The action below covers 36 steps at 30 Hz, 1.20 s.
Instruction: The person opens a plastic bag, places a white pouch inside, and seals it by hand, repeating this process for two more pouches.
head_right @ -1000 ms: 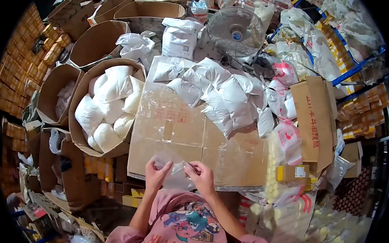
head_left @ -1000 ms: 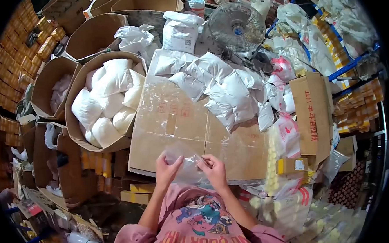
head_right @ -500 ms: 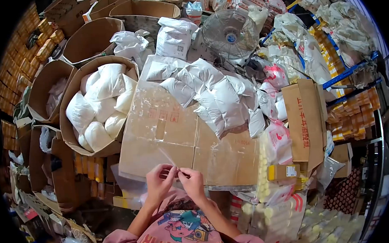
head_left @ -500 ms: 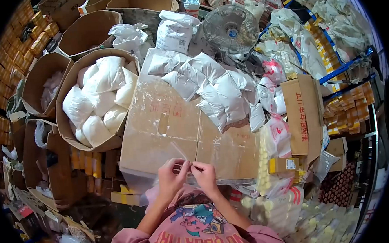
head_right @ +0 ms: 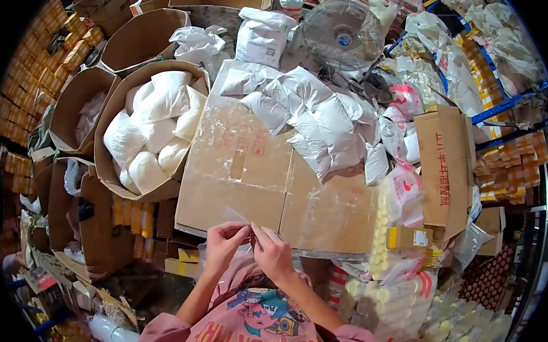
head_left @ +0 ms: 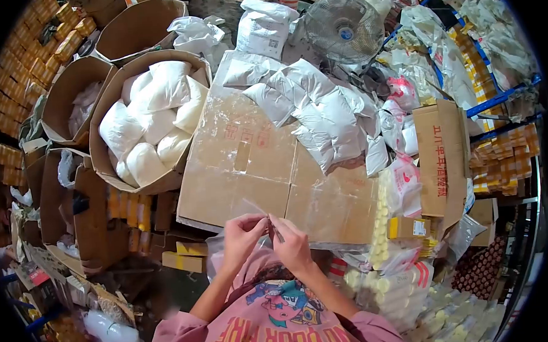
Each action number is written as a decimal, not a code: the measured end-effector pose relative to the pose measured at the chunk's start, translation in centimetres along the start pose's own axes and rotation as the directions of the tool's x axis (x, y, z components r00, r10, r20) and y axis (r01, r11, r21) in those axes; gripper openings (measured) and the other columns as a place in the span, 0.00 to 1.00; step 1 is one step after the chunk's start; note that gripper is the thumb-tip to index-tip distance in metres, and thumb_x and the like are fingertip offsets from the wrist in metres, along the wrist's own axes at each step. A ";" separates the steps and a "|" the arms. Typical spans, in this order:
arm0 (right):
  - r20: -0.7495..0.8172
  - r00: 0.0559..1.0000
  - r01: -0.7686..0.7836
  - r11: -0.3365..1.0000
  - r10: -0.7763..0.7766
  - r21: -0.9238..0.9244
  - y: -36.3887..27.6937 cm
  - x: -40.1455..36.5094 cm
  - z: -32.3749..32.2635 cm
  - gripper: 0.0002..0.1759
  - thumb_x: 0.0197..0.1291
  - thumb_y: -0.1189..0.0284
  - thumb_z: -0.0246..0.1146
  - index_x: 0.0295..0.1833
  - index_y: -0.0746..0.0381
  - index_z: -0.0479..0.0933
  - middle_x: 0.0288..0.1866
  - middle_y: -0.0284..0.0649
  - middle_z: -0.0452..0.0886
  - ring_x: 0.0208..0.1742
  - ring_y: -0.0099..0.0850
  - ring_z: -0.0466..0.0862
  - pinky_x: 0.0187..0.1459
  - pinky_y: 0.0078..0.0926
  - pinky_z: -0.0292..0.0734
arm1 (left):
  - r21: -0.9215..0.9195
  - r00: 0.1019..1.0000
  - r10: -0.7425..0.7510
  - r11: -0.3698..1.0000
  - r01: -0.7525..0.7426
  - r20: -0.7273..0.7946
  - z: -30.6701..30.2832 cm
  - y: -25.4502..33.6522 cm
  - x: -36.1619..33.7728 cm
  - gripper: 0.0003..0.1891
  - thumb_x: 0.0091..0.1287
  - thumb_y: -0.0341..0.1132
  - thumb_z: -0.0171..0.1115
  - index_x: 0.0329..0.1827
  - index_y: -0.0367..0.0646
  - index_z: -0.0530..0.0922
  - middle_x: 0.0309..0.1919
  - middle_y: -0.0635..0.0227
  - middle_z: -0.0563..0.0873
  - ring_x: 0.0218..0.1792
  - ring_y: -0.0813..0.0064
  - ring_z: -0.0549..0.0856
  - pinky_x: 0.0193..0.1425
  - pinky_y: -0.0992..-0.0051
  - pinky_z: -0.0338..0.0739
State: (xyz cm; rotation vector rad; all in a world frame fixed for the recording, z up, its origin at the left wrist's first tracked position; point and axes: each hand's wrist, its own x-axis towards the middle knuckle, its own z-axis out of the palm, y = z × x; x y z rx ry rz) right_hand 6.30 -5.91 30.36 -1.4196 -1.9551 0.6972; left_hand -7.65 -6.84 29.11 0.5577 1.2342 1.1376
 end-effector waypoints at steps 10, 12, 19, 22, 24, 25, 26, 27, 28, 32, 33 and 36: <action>0.030 0.999 0.021 0.995 -0.024 0.093 0.1 -1.1 -0.3 0.10 0.55 0.81 0.63 0.44 0.68 0.80 0.40 0.51 0.84 0.40 0.45 0.85 0.40 0.34 0.80 | -0.127 0.997 -0.019 0.992 0.010 -0.071 0.5 -0.4 -0.9 0.08 0.65 0.28 0.65 0.40 0.29 0.82 0.35 0.63 0.87 0.36 0.79 0.85 0.41 0.80 0.82; 0.041 0.999 -0.019 0.991 0.014 0.129 -0.2 -1.2 -0.5 0.10 0.55 0.80 0.63 0.44 0.69 0.80 0.40 0.51 0.84 0.40 0.45 0.85 0.39 0.32 0.80 | -0.116 0.997 -0.012 0.993 0.004 -0.071 0.4 -0.7 -1.0 0.09 0.65 0.29 0.65 0.40 0.29 0.82 0.35 0.63 0.87 0.36 0.79 0.85 0.41 0.81 0.82; 0.013 0.987 -0.158 0.958 0.159 0.241 -0.5 -1.6 -1.0 0.11 0.59 0.75 0.66 0.44 0.69 0.83 0.37 0.50 0.86 0.36 0.35 0.88 0.37 0.25 0.80 | -0.132 0.999 -0.016 0.991 0.009 -0.052 0.6 -1.6 -1.4 0.08 0.66 0.30 0.64 0.41 0.30 0.82 0.35 0.65 0.86 0.36 0.81 0.83 0.39 0.83 0.79; 0.067 0.950 -0.308 0.888 0.304 0.342 -0.4 -2.0 -1.0 0.11 0.59 0.74 0.66 0.45 0.70 0.82 0.38 0.51 0.86 0.38 0.35 0.88 0.39 0.24 0.81 | -0.105 0.999 -0.015 0.994 0.010 -0.044 0.6 -2.0 -1.6 0.08 0.67 0.29 0.63 0.41 0.31 0.82 0.34 0.67 0.86 0.35 0.82 0.83 0.39 0.83 0.78; 0.084 0.947 -0.321 0.880 0.311 0.350 -0.2 -2.2 -0.9 0.12 0.60 0.73 0.66 0.46 0.70 0.82 0.38 0.50 0.86 0.38 0.32 0.88 0.39 0.23 0.80 | -0.101 0.999 -0.011 0.995 0.006 -0.047 0.6 -2.1 -1.7 0.08 0.67 0.29 0.63 0.41 0.31 0.82 0.34 0.67 0.86 0.35 0.83 0.83 0.39 0.83 0.78; 0.094 0.945 -0.327 0.877 0.314 0.353 -0.1 -2.3 -0.9 0.13 0.60 0.73 0.66 0.46 0.70 0.82 0.38 0.50 0.86 0.38 0.31 0.88 0.39 0.22 0.80 | -0.104 0.999 -0.008 0.995 0.003 -0.054 0.6 -2.3 -1.7 0.08 0.67 0.29 0.63 0.41 0.31 0.82 0.34 0.67 0.86 0.35 0.83 0.82 0.39 0.83 0.78; 0.109 0.938 -0.347 0.864 0.330 0.366 -0.3 -2.3 -1.0 0.12 0.60 0.73 0.66 0.46 0.70 0.82 0.38 0.49 0.86 0.38 0.31 0.88 0.39 0.22 0.80 | -0.108 0.998 -0.005 0.994 -0.001 -0.061 0.6 -2.4 -1.8 0.07 0.67 0.29 0.63 0.41 0.31 0.82 0.34 0.67 0.86 0.34 0.83 0.82 0.39 0.83 0.78; 0.125 0.931 -0.365 0.851 0.344 0.377 -0.5 -2.2 -1.0 0.12 0.60 0.73 0.65 0.46 0.70 0.82 0.37 0.49 0.87 0.38 0.30 0.88 0.40 0.22 0.80 | -0.095 0.998 -0.003 0.996 -0.003 -0.057 0.6 -2.4 -1.9 0.07 0.67 0.29 0.63 0.40 0.32 0.82 0.34 0.68 0.85 0.34 0.84 0.82 0.39 0.83 0.78; 0.141 0.924 -0.383 0.838 0.356 0.389 -0.7 -2.1 -1.0 0.12 0.60 0.73 0.65 0.46 0.70 0.82 0.37 0.48 0.87 0.38 0.30 0.88 0.40 0.21 0.80 | -0.081 0.999 0.000 0.997 -0.005 -0.055 0.5 -2.3 -2.0 0.07 0.67 0.29 0.62 0.40 0.32 0.82 0.33 0.69 0.85 0.34 0.84 0.82 0.39 0.83 0.77; 0.217 0.901 -0.434 0.775 0.377 0.459 0.0 -2.7 -0.1 0.11 0.60 0.74 0.64 0.45 0.71 0.81 0.37 0.46 0.87 0.38 0.28 0.88 0.41 0.20 0.80 | -0.024 0.998 0.055 0.998 -0.056 -0.006 0.0 -3.1 -2.3 0.04 0.68 0.27 0.60 0.36 0.34 0.78 0.31 0.72 0.83 0.32 0.85 0.80 0.37 0.83 0.75; 0.253 0.888 -0.459 0.743 0.383 0.487 0.4 -2.8 0.2 0.11 0.60 0.74 0.64 0.45 0.71 0.81 0.37 0.46 0.87 0.38 0.28 0.87 0.40 0.20 0.79 | 0.012 0.998 0.061 0.998 -0.061 -0.010 -0.1 -3.0 -2.3 0.05 0.68 0.28 0.59 0.35 0.35 0.77 0.30 0.72 0.82 0.32 0.85 0.80 0.37 0.83 0.75; 0.339 0.871 -0.482 0.757 0.356 0.442 1.0 -2.5 -0.2 0.12 0.61 0.72 0.64 0.45 0.69 0.81 0.36 0.47 0.86 0.37 0.28 0.87 0.39 0.22 0.78 | 0.092 0.999 0.051 0.995 -0.050 -0.008 -0.3 -3.2 -2.3 0.07 0.68 0.29 0.55 0.32 0.35 0.74 0.26 0.74 0.79 0.30 0.86 0.77 0.34 0.83 0.72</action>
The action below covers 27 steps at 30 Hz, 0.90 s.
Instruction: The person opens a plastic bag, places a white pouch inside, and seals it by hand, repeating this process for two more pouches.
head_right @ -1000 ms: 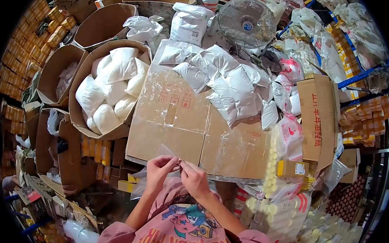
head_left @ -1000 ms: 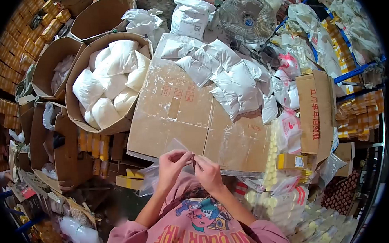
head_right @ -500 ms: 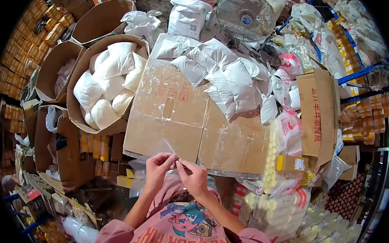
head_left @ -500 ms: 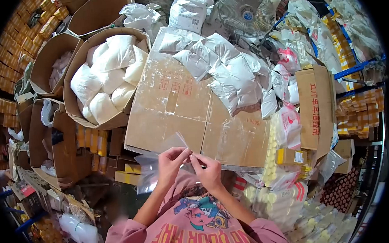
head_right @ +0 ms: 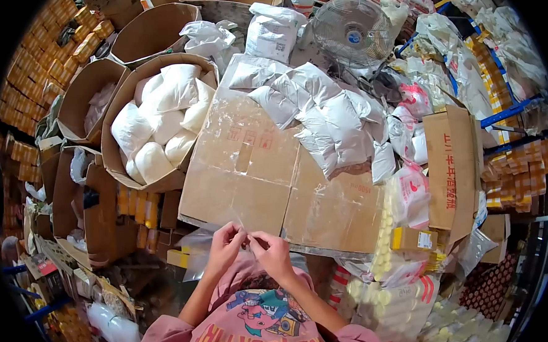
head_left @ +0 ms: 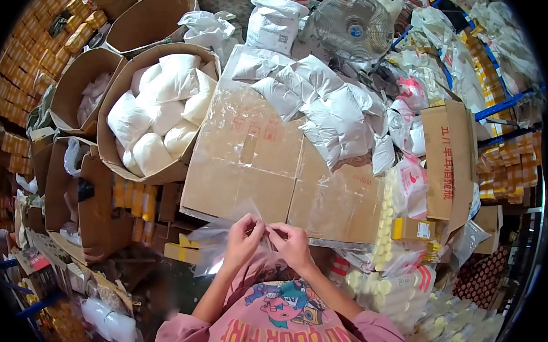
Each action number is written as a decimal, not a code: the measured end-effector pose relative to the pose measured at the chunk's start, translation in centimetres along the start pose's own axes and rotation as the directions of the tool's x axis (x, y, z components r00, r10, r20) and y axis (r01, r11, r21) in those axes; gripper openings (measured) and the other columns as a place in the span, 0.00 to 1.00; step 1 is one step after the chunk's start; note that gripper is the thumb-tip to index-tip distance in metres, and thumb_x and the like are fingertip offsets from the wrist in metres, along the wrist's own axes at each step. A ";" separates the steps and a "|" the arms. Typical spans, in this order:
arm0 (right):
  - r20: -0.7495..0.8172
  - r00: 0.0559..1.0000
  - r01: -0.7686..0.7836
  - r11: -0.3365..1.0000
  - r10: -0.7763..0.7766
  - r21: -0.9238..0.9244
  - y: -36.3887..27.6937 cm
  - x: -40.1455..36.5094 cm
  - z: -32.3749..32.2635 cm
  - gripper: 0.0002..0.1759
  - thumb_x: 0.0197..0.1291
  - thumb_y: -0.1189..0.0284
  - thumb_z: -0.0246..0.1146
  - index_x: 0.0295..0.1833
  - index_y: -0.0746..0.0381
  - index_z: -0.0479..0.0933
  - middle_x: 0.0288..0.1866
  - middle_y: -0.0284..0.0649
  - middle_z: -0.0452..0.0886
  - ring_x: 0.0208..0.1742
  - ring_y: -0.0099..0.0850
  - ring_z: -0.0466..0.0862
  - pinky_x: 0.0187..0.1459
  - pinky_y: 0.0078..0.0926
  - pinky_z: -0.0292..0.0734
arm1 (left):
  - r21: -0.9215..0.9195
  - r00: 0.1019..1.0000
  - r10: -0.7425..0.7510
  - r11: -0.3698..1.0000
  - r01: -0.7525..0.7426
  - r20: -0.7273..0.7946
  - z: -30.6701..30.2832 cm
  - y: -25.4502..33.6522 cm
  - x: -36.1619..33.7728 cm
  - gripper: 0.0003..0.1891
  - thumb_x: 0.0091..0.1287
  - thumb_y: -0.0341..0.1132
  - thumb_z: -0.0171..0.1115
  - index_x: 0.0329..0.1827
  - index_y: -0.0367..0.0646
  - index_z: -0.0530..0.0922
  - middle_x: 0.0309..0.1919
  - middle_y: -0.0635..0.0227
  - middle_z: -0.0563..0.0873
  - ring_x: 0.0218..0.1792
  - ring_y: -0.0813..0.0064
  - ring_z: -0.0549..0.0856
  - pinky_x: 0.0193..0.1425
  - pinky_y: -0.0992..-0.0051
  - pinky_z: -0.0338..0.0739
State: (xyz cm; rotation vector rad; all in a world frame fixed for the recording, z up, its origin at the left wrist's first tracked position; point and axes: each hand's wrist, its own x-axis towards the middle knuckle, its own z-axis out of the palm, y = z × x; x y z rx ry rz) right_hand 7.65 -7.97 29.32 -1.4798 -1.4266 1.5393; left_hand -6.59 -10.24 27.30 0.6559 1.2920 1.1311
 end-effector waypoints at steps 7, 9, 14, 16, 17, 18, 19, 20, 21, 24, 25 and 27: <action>0.139 0.979 0.188 0.908 -0.146 -0.374 -1.5 -0.2 -0.7 0.07 0.60 0.74 0.59 0.37 0.68 0.75 0.31 0.55 0.81 0.35 0.49 0.83 0.35 0.41 0.77 | 0.249 0.994 0.062 0.965 -0.084 0.092 -0.1 0.8 0.2 0.08 0.67 0.31 0.55 0.32 0.35 0.71 0.21 0.69 0.74 0.25 0.84 0.71 0.28 0.78 0.67; 0.173 0.970 0.233 0.847 -0.170 -0.478 -1.0 0.0 -0.6 0.07 0.61 0.72 0.57 0.34 0.66 0.70 0.29 0.54 0.80 0.34 0.55 0.81 0.34 0.49 0.75 | 0.310 0.990 0.100 0.943 -0.125 0.096 0.3 0.1 0.4 0.10 0.67 0.33 0.56 0.33 0.35 0.69 0.20 0.64 0.74 0.24 0.80 0.72 0.28 0.74 0.68; 0.211 0.946 0.324 0.723 -0.246 -0.610 1.5 0.7 -1.3 0.08 0.63 0.70 0.54 0.36 0.64 0.69 0.28 0.54 0.79 0.33 0.55 0.81 0.34 0.49 0.77 | 0.358 0.996 -0.017 0.933 -0.017 0.091 0.1 -2.1 1.1 0.13 0.68 0.37 0.58 0.36 0.34 0.73 0.23 0.62 0.78 0.26 0.78 0.76 0.31 0.74 0.72; 0.234 0.937 0.348 0.660 -0.258 -0.666 2.0 0.6 -1.8 0.06 0.63 0.72 0.54 0.35 0.63 0.70 0.28 0.52 0.78 0.32 0.52 0.81 0.32 0.46 0.78 | 0.234 0.983 -0.128 0.968 0.095 0.132 0.3 -3.1 0.9 0.14 0.69 0.38 0.59 0.37 0.32 0.76 0.26 0.64 0.82 0.30 0.81 0.77 0.35 0.76 0.74; 0.257 0.925 0.379 0.636 -0.279 -0.673 2.0 0.6 -2.3 0.05 0.62 0.73 0.54 0.35 0.64 0.70 0.28 0.51 0.78 0.32 0.51 0.82 0.32 0.46 0.78 | 0.268 0.964 -0.177 0.956 0.120 0.199 0.2 -3.2 1.0 0.12 0.69 0.36 0.58 0.38 0.32 0.76 0.28 0.66 0.82 0.32 0.82 0.78 0.38 0.77 0.75; 0.280 0.912 0.408 0.610 -0.299 -0.679 2.0 0.4 -2.7 0.05 0.61 0.73 0.54 0.35 0.64 0.70 0.29 0.50 0.78 0.32 0.51 0.82 0.31 0.45 0.78 | 0.304 0.938 -0.227 0.942 0.143 0.262 -0.1 -3.3 1.1 0.11 0.70 0.34 0.56 0.38 0.33 0.77 0.31 0.68 0.82 0.35 0.83 0.78 0.41 0.78 0.76; 0.303 0.899 0.437 0.586 -0.317 -0.683 2.1 0.3 -3.1 0.05 0.60 0.74 0.54 0.35 0.64 0.70 0.29 0.50 0.78 0.32 0.50 0.82 0.31 0.44 0.79 | 0.345 0.906 -0.279 0.925 0.163 0.320 -0.1 -3.3 1.3 0.09 0.70 0.33 0.55 0.39 0.33 0.77 0.33 0.69 0.82 0.38 0.83 0.79 0.44 0.80 0.76; 0.312 0.898 0.439 0.577 -0.311 -0.689 2.3 0.0 -3.4 0.04 0.59 0.75 0.54 0.36 0.65 0.70 0.31 0.49 0.77 0.32 0.49 0.82 0.31 0.43 0.79 | 0.358 0.886 -0.282 0.922 0.145 0.368 0.3 -2.6 1.4 0.11 0.70 0.32 0.53 0.42 0.31 0.78 0.37 0.63 0.84 0.40 0.78 0.81 0.48 0.77 0.76; 0.302 0.903 0.429 0.593 -0.307 -0.681 2.6 -0.3 -3.7 0.04 0.59 0.74 0.54 0.36 0.65 0.69 0.31 0.50 0.77 0.32 0.50 0.82 0.31 0.44 0.78 | 0.390 0.879 -0.260 0.916 0.093 0.399 0.7 -2.4 1.6 0.12 0.70 0.33 0.52 0.43 0.31 0.77 0.36 0.60 0.85 0.39 0.76 0.82 0.47 0.75 0.77; 0.264 0.932 0.363 0.655 -0.248 -0.663 2.6 -0.8 -4.7 0.06 0.60 0.73 0.54 0.38 0.65 0.69 0.31 0.52 0.78 0.34 0.53 0.82 0.33 0.47 0.77 | 0.444 0.842 -0.164 0.891 -0.097 0.514 1.4 -2.6 2.3 0.14 0.71 0.36 0.50 0.44 0.30 0.76 0.35 0.51 0.85 0.38 0.62 0.85 0.45 0.68 0.77; 0.240 0.951 0.307 0.685 -0.195 -0.661 2.1 -1.0 -4.9 0.07 0.60 0.73 0.54 0.38 0.65 0.69 0.32 0.54 0.78 0.35 0.54 0.81 0.33 0.48 0.77 | 0.457 0.811 -0.163 0.878 -0.141 0.562 1.4 -2.5 2.7 0.14 0.71 0.36 0.49 0.44 0.30 0.76 0.34 0.51 0.85 0.38 0.61 0.84 0.44 0.67 0.76; 0.216 0.972 0.215 0.738 -0.096 -0.640 1.9 -1.2 -5.5 0.07 0.61 0.72 0.54 0.39 0.66 0.68 0.33 0.56 0.79 0.36 0.56 0.81 0.35 0.50 0.76 | 0.472 0.741 -0.165 0.852 -0.225 0.651 1.4 -2.4 3.5 0.14 0.72 0.36 0.49 0.45 0.30 0.75 0.34 0.49 0.84 0.37 0.59 0.84 0.44 0.66 0.76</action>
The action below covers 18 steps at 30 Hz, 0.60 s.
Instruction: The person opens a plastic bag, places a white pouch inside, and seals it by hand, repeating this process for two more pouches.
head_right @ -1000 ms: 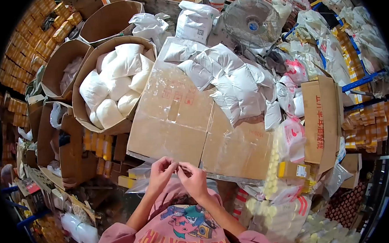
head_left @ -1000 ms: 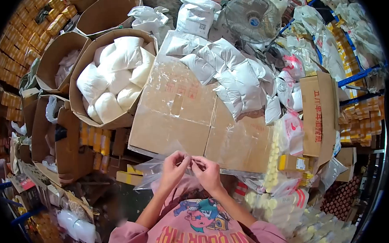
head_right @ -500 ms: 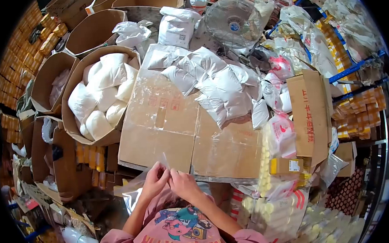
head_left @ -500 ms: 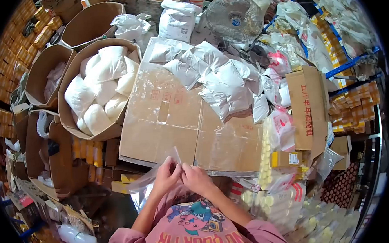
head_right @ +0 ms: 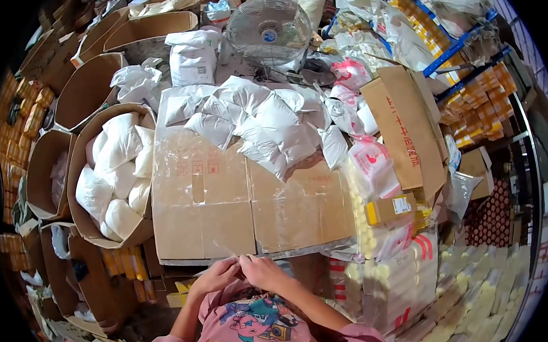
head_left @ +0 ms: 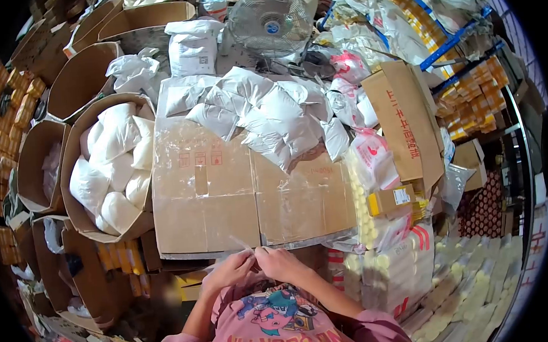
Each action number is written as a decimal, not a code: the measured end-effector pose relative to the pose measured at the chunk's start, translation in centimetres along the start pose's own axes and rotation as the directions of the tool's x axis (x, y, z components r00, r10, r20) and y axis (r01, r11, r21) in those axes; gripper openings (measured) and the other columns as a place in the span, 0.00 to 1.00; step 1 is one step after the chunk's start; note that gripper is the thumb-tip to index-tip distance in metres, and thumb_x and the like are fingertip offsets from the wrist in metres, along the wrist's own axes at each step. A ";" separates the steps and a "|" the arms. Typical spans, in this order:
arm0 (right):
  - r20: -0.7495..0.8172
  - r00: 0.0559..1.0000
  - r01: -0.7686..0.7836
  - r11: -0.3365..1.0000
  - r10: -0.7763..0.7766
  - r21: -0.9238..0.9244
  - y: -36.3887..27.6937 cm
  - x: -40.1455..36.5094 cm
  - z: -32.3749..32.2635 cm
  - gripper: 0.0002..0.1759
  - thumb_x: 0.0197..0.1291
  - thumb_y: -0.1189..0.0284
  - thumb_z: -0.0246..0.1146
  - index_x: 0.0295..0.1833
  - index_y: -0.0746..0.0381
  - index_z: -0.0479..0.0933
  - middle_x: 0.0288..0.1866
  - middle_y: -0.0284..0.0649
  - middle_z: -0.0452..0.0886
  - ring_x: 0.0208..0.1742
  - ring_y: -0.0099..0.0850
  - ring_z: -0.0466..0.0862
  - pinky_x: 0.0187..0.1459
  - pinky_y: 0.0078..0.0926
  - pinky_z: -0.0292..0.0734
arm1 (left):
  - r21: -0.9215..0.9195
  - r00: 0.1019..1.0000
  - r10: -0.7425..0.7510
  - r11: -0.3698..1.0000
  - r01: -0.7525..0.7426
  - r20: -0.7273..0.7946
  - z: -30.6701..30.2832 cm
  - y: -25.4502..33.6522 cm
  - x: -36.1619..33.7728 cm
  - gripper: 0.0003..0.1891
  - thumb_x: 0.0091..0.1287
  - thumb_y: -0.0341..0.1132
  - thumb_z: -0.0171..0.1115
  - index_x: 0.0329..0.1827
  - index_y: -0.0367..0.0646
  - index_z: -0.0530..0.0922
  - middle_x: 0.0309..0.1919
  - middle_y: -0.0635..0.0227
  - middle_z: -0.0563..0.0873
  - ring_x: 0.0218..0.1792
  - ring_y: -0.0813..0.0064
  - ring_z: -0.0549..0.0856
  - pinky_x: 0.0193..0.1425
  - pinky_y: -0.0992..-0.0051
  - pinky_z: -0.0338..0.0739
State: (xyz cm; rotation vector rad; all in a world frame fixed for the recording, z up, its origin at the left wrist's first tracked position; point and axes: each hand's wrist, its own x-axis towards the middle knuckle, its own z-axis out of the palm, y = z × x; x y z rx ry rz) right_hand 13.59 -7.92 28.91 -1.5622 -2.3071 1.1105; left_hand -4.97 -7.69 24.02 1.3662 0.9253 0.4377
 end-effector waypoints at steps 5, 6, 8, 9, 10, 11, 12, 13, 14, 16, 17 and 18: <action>0.112 0.989 -0.111 0.989 0.100 0.095 -0.8 -0.3 -2.2 0.08 0.63 0.72 0.51 0.41 0.66 0.68 0.33 0.58 0.79 0.38 0.57 0.80 0.38 0.51 0.75 | -0.161 0.988 0.017 0.987 0.007 0.151 -1.4 2.2 0.8 0.16 0.76 0.37 0.43 0.45 0.31 0.74 0.34 0.51 0.83 0.36 0.59 0.83 0.46 0.66 0.75; 0.090 0.992 -0.095 0.990 0.085 0.105 -0.8 -0.3 -2.2 0.08 0.63 0.71 0.51 0.41 0.66 0.68 0.33 0.58 0.79 0.38 0.57 0.80 0.38 0.51 0.74 | -0.105 0.987 0.006 0.994 0.011 0.162 -1.8 3.1 0.9 0.16 0.76 0.37 0.43 0.45 0.31 0.74 0.34 0.51 0.83 0.36 0.60 0.83 0.46 0.66 0.76; 0.049 0.997 -0.062 0.990 0.056 0.124 -0.8 -0.4 -1.8 0.08 0.63 0.71 0.52 0.41 0.66 0.68 0.33 0.59 0.79 0.39 0.58 0.79 0.38 0.51 0.74 | 0.005 0.983 -0.019 1.000 0.018 0.182 -2.3 4.4 0.9 0.16 0.76 0.37 0.43 0.44 0.31 0.74 0.34 0.51 0.83 0.36 0.61 0.83 0.46 0.67 0.76; 0.025 0.998 -0.060 0.982 0.057 0.181 -0.7 -0.3 -1.7 0.08 0.63 0.71 0.52 0.40 0.66 0.68 0.32 0.59 0.78 0.39 0.58 0.79 0.37 0.51 0.73 | -0.001 0.982 -0.015 1.000 0.016 0.191 -2.6 4.7 1.0 0.16 0.76 0.37 0.43 0.44 0.31 0.74 0.33 0.53 0.83 0.35 0.65 0.82 0.45 0.67 0.75; 0.002 0.998 -0.055 0.970 0.056 0.236 -0.5 -0.1 -1.4 0.09 0.63 0.71 0.53 0.40 0.66 0.68 0.32 0.59 0.78 0.38 0.58 0.79 0.37 0.50 0.73 | -0.019 0.984 0.003 1.000 0.001 0.177 -2.6 4.7 1.1 0.16 0.76 0.37 0.43 0.43 0.31 0.74 0.32 0.55 0.82 0.34 0.67 0.81 0.44 0.68 0.75; -0.020 0.998 -0.047 0.956 0.055 0.290 -0.4 0.1 -1.3 0.09 0.63 0.71 0.53 0.40 0.67 0.68 0.32 0.60 0.77 0.38 0.58 0.79 0.36 0.50 0.73 | -0.036 0.987 0.020 0.999 -0.015 0.161 -2.6 4.6 1.1 0.16 0.76 0.37 0.44 0.42 0.31 0.74 0.30 0.56 0.82 0.33 0.69 0.80 0.42 0.68 0.75; -0.052 0.998 -0.028 0.951 0.047 0.309 -0.3 0.3 -1.3 0.09 0.63 0.71 0.54 0.39 0.67 0.68 0.31 0.60 0.77 0.38 0.59 0.79 0.35 0.49 0.73 | -0.052 0.989 0.038 0.998 -0.030 0.143 -2.7 4.5 1.2 0.16 0.76 0.37 0.44 0.41 0.31 0.75 0.29 0.58 0.81 0.32 0.71 0.79 0.40 0.69 0.75; -0.082 0.996 -0.008 0.944 0.037 0.329 -0.2 0.5 -1.3 0.09 0.62 0.71 0.55 0.39 0.67 0.68 0.31 0.60 0.77 0.37 0.59 0.79 0.34 0.49 0.72 | -0.075 0.994 0.005 0.997 0.003 0.112 -2.6 4.4 1.3 0.16 0.75 0.37 0.45 0.40 0.31 0.75 0.28 0.60 0.81 0.30 0.73 0.78 0.39 0.70 0.74; -0.112 0.993 0.012 0.936 0.030 0.352 -0.2 0.6 -1.1 0.09 0.62 0.72 0.56 0.39 0.67 0.68 0.30 0.60 0.76 0.37 0.59 0.78 0.33 0.48 0.72 | -0.096 0.996 -0.033 0.995 0.041 0.083 -2.3 4.4 1.4 0.16 0.74 0.37 0.46 0.39 0.31 0.75 0.26 0.61 0.80 0.29 0.75 0.77 0.37 0.71 0.74; -0.223 0.975 0.092 0.945 -0.021 0.314 -0.5 1.0 -1.0 0.07 0.61 0.74 0.55 0.37 0.67 0.68 0.27 0.59 0.76 0.33 0.58 0.78 0.30 0.47 0.72 | -0.176 0.994 -0.105 0.978 0.110 0.037 -1.7 4.2 1.5 0.16 0.73 0.37 0.47 0.37 0.30 0.75 0.24 0.64 0.78 0.27 0.78 0.75 0.34 0.74 0.73; -0.274 0.960 0.130 0.948 -0.048 0.291 -0.5 1.1 -0.9 0.06 0.61 0.75 0.55 0.37 0.67 0.68 0.25 0.58 0.75 0.31 0.58 0.78 0.29 0.47 0.72 | -0.240 0.990 -0.137 0.961 0.137 0.016 -1.2 3.8 1.5 0.16 0.72 0.37 0.48 0.35 0.30 0.75 0.23 0.66 0.78 0.26 0.79 0.75 0.32 0.74 0.72; -0.270 0.962 0.132 0.936 -0.041 0.328 -0.4 1.0 -0.7 0.06 0.61 0.74 0.55 0.37 0.67 0.68 0.26 0.58 0.75 0.32 0.58 0.79 0.29 0.46 0.72 | -0.306 0.985 -0.170 0.939 0.161 -0.004 -0.8 3.5 1.6 0.16 0.71 0.37 0.48 0.34 0.30 0.76 0.22 0.67 0.77 0.26 0.81 0.74 0.31 0.75 0.71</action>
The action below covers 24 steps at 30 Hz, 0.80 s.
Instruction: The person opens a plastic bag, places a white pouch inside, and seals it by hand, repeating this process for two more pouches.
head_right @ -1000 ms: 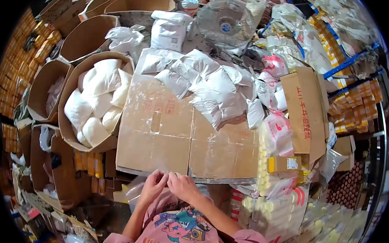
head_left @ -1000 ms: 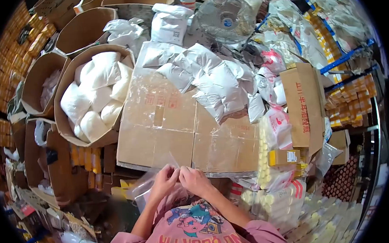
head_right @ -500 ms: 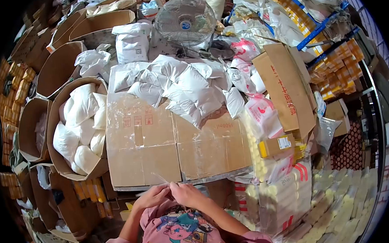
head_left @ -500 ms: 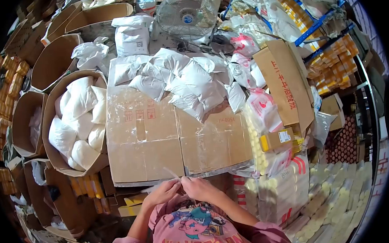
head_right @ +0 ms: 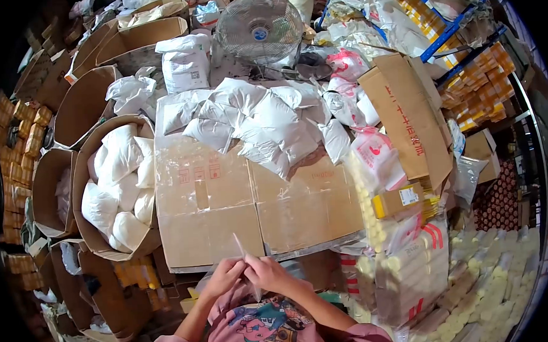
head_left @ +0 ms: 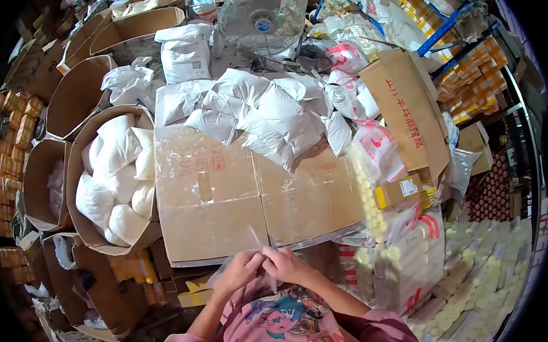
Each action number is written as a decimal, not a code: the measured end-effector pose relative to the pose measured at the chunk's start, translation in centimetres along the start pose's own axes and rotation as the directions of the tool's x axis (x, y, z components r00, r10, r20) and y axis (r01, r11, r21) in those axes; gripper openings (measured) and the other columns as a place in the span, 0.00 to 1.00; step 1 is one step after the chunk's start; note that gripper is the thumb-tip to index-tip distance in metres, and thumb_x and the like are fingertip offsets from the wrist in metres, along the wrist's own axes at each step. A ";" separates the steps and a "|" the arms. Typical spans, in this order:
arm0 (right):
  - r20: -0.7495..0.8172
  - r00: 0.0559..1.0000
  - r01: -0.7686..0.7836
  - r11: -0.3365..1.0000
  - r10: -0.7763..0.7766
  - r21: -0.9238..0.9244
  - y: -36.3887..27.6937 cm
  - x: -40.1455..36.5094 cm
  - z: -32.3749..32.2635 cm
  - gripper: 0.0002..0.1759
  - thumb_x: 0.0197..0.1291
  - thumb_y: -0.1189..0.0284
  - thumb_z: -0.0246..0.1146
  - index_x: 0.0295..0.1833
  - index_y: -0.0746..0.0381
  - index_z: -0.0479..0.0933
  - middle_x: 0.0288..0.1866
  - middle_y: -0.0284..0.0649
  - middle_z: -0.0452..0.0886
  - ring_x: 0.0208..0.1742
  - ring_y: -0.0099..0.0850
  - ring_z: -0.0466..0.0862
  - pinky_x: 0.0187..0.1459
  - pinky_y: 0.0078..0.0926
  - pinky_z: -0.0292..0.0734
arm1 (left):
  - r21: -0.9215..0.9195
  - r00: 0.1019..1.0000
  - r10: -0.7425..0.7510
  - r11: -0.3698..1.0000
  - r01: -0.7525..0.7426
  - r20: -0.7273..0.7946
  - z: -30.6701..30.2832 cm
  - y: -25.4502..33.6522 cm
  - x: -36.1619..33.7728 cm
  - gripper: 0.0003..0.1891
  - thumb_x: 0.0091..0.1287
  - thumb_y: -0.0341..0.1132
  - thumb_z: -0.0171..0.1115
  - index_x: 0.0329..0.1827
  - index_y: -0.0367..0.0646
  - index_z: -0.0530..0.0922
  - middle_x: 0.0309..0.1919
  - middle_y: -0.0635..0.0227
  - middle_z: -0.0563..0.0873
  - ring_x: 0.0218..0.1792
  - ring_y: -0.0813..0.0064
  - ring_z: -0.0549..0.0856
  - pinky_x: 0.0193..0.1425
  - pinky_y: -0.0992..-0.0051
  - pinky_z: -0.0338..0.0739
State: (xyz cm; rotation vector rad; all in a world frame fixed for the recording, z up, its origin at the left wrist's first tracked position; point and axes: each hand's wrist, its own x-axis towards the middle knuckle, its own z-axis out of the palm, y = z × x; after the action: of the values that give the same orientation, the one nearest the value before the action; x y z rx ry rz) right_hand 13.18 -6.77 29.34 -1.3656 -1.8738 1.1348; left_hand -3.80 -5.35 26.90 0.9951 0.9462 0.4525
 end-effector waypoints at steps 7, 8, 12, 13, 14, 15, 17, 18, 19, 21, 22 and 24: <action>-0.131 0.982 -0.124 0.988 0.134 0.088 -0.5 0.6 0.1 0.08 0.63 0.75 0.55 0.32 0.65 0.67 0.25 0.56 0.74 0.32 0.57 0.78 0.28 0.44 0.71 | 0.005 0.982 0.094 0.996 -0.094 -0.163 0.5 -1.2 0.5 0.17 0.70 0.37 0.48 0.27 0.33 0.75 0.21 0.72 0.76 0.25 0.84 0.73 0.27 0.76 0.69; -0.136 0.984 -0.111 0.992 0.118 0.055 -0.5 1.0 0.2 0.08 0.62 0.74 0.55 0.32 0.65 0.67 0.25 0.56 0.74 0.32 0.57 0.78 0.28 0.44 0.72 | -0.139 0.988 0.023 0.989 -0.045 -0.155 0.2 -1.5 0.6 0.18 0.70 0.38 0.48 0.25 0.34 0.75 0.20 0.72 0.77 0.24 0.84 0.74 0.27 0.77 0.69; -0.075 0.982 -0.183 0.963 0.171 -0.201 1.8 2.2 -1.1 0.09 0.61 0.68 0.57 0.34 0.64 0.73 0.27 0.56 0.79 0.32 0.56 0.80 0.32 0.51 0.76 | 0.044 0.981 -0.072 0.996 0.081 -0.182 -2.7 -2.4 0.9 0.19 0.70 0.39 0.50 0.23 0.34 0.75 0.16 0.68 0.79 0.20 0.80 0.77 0.25 0.76 0.70; -0.048 0.974 -0.224 0.922 0.221 -0.315 2.2 2.2 -1.7 0.10 0.60 0.68 0.58 0.34 0.64 0.74 0.28 0.56 0.80 0.33 0.56 0.81 0.34 0.51 0.77 | 0.158 0.977 -0.031 0.985 0.066 -0.213 -3.1 -1.7 0.8 0.20 0.69 0.40 0.51 0.23 0.33 0.75 0.15 0.66 0.79 0.19 0.78 0.79 0.25 0.74 0.71; -0.030 0.965 -0.248 0.869 0.261 -0.428 2.7 2.5 -2.3 0.11 0.59 0.67 0.58 0.34 0.65 0.76 0.28 0.57 0.80 0.33 0.56 0.82 0.36 0.52 0.78 | 0.276 0.971 0.024 0.960 0.045 -0.240 -3.7 -0.6 0.8 0.20 0.69 0.41 0.53 0.23 0.33 0.76 0.14 0.63 0.79 0.18 0.76 0.80 0.24 0.72 0.72; -0.001 0.961 -0.243 0.841 0.277 -0.483 3.3 2.6 -2.7 0.11 0.58 0.67 0.58 0.33 0.65 0.76 0.29 0.57 0.81 0.34 0.56 0.82 0.37 0.51 0.78 | 0.413 0.965 0.055 0.909 0.059 -0.258 -4.3 0.0 0.5 0.18 0.66 0.38 0.56 0.23 0.31 0.76 0.16 0.53 0.81 0.20 0.62 0.84 0.27 0.64 0.75; 0.052 0.946 -0.231 0.779 0.319 -0.584 4.5 2.2 -3.1 0.12 0.56 0.67 0.59 0.31 0.66 0.78 0.29 0.58 0.81 0.34 0.55 0.83 0.38 0.49 0.79 | 0.658 0.962 0.166 0.752 0.018 -0.216 -5.5 -0.6 0.1 0.15 0.64 0.35 0.55 0.25 0.30 0.77 0.19 0.47 0.80 0.23 0.52 0.83 0.31 0.61 0.76; 0.072 0.941 -0.225 0.770 0.331 -0.597 5.1 2.0 -3.0 0.12 0.55 0.68 0.59 0.30 0.67 0.78 0.29 0.58 0.81 0.34 0.55 0.83 0.38 0.49 0.80 | 0.761 0.959 0.217 0.648 -0.002 -0.182 -6.1 -0.8 0.0 0.14 0.63 0.34 0.55 0.27 0.29 0.78 0.21 0.45 0.80 0.25 0.47 0.82 0.33 0.59 0.76; 0.095 0.935 -0.216 0.761 0.342 -0.612 5.7 1.8 -2.9 0.12 0.54 0.68 0.59 0.30 0.67 0.78 0.29 0.58 0.81 0.34 0.54 0.83 0.38 0.48 0.80 | 0.747 0.973 0.170 0.665 0.003 -0.156 -6.4 -0.7 -0.1 0.13 0.60 0.33 0.55 0.27 0.29 0.78 0.25 0.41 0.79 0.31 0.40 0.79 0.36 0.55 0.76; 0.106 0.940 -0.192 0.761 0.324 -0.620 5.8 1.6 -2.5 0.12 0.53 0.67 0.61 0.28 0.67 0.80 0.28 0.57 0.81 0.34 0.53 0.84 0.38 0.47 0.80 | 0.807 0.991 0.109 0.590 0.001 -0.080 -7.0 -0.9 -0.5 0.14 0.60 0.34 0.56 0.25 0.29 0.78 0.25 0.41 0.80 0.31 0.41 0.80 0.37 0.55 0.76; 0.087 0.941 -0.207 0.760 0.326 -0.616 5.8 1.5 -2.4 0.13 0.53 0.67 0.61 0.27 0.67 0.79 0.27 0.57 0.80 0.33 0.54 0.83 0.38 0.47 0.80 | 0.833 0.996 0.072 0.554 -0.003 -0.044 -7.1 -1.2 -0.8 0.14 0.60 0.35 0.56 0.24 0.29 0.78 0.25 0.41 0.80 0.31 0.41 0.80 0.37 0.55 0.76; 0.043 0.945 -0.233 0.759 0.325 -0.608 5.9 2.4 -2.3 0.15 0.54 0.66 0.61 0.26 0.68 0.77 0.25 0.57 0.79 0.32 0.56 0.82 0.38 0.47 0.80 | 0.812 1.000 0.016 0.584 -0.004 -0.006 -7.4 -1.5 -0.8 0.16 0.61 0.37 0.55 0.23 0.30 0.78 0.22 0.45 0.81 0.25 0.48 0.82 0.34 0.59 0.78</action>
State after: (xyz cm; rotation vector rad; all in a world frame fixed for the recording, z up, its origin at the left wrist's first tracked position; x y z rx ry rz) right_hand 17.07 -3.08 25.26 -2.0153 -2.3124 0.8071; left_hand -10.54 -2.96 24.37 1.8453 1.1889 -0.0149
